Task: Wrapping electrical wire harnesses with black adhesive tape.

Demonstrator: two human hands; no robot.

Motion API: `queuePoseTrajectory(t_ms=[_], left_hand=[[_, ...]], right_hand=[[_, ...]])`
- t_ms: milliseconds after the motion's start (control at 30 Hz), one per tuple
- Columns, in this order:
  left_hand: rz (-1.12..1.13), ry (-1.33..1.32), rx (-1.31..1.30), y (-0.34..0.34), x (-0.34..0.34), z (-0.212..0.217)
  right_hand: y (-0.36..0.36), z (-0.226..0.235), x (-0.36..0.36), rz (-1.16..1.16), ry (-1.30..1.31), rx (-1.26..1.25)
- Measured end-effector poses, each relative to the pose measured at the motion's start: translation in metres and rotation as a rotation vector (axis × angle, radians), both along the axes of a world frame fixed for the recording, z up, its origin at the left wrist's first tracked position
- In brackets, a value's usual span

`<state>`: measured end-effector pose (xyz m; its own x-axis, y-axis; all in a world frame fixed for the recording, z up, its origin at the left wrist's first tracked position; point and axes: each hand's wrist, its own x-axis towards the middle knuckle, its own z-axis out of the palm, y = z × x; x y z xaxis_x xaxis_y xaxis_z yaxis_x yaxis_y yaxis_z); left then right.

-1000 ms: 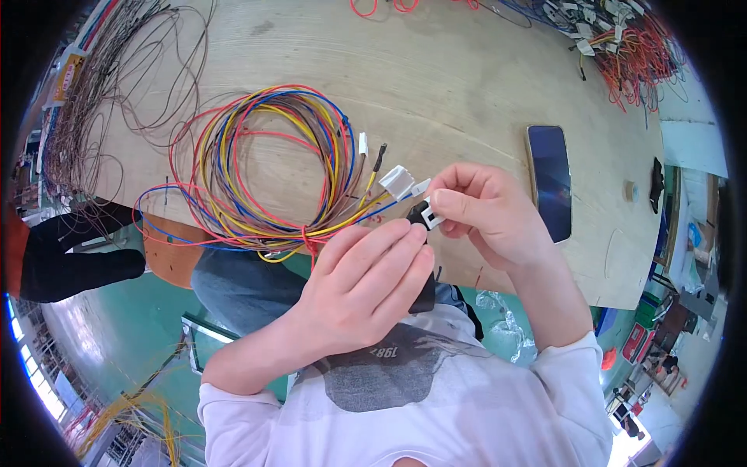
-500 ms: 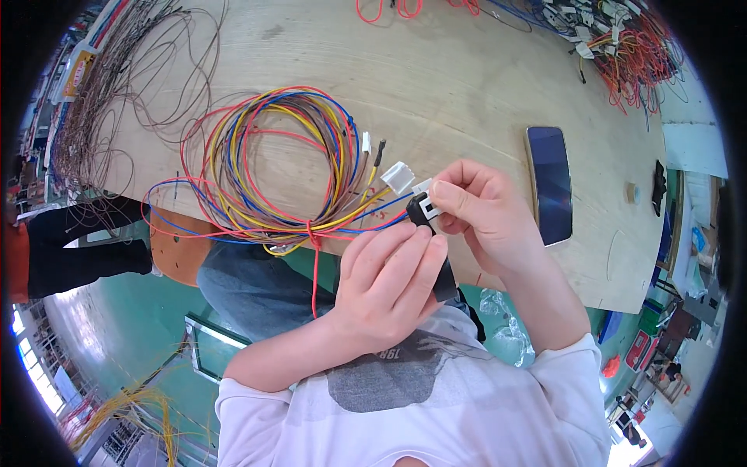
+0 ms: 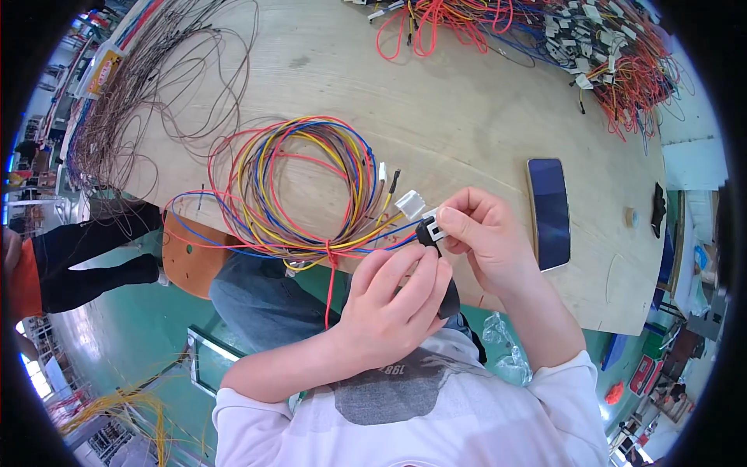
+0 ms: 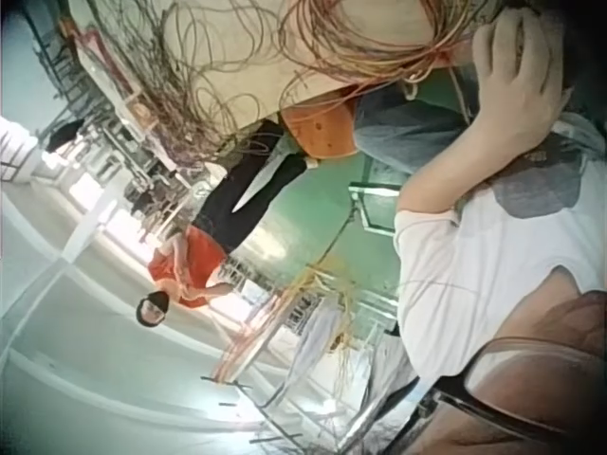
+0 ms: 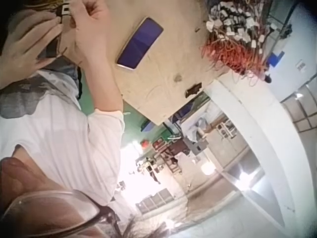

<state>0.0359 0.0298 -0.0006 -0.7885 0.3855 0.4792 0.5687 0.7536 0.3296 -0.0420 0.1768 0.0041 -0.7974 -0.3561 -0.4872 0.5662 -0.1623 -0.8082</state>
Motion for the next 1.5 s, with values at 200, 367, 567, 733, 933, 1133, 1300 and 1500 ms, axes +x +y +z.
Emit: queuePoseTrajectory(t_ms=[200,367,567,733,933,1133,1300,1500], left_hand=[[0.050,0.014,0.082,0.009,-0.007,0.003],[0.063,0.086,-0.065,-0.005,0.001,-0.013],[0.115,0.032,0.566,0.009,-0.010,-0.021],[0.214,-0.411,0.755,0.003,-0.015,-0.023],[0.033,-0.421,0.679,-0.011,-0.022,-0.023],[0.026,-0.599,0.685,-0.012,-0.022,-0.012],[0.184,-0.831,0.638,-0.033,-0.033,0.002],[-0.339,-1.376,1.584,-0.053,-0.050,-0.004]], right_hand=[[-0.001,-0.002,-0.005,0.003,0.073,0.016],[-0.012,0.000,-0.006,0.137,0.279,0.275],[0.002,0.005,0.010,0.094,0.484,0.522],[-0.006,0.005,0.011,0.061,0.449,0.216],[-0.008,0.027,0.016,0.116,0.614,0.378],[0.006,0.009,0.020,0.277,0.859,0.565],[-0.016,0.008,0.009,0.301,0.928,0.457],[-0.008,0.008,0.006,0.359,0.814,0.240]])
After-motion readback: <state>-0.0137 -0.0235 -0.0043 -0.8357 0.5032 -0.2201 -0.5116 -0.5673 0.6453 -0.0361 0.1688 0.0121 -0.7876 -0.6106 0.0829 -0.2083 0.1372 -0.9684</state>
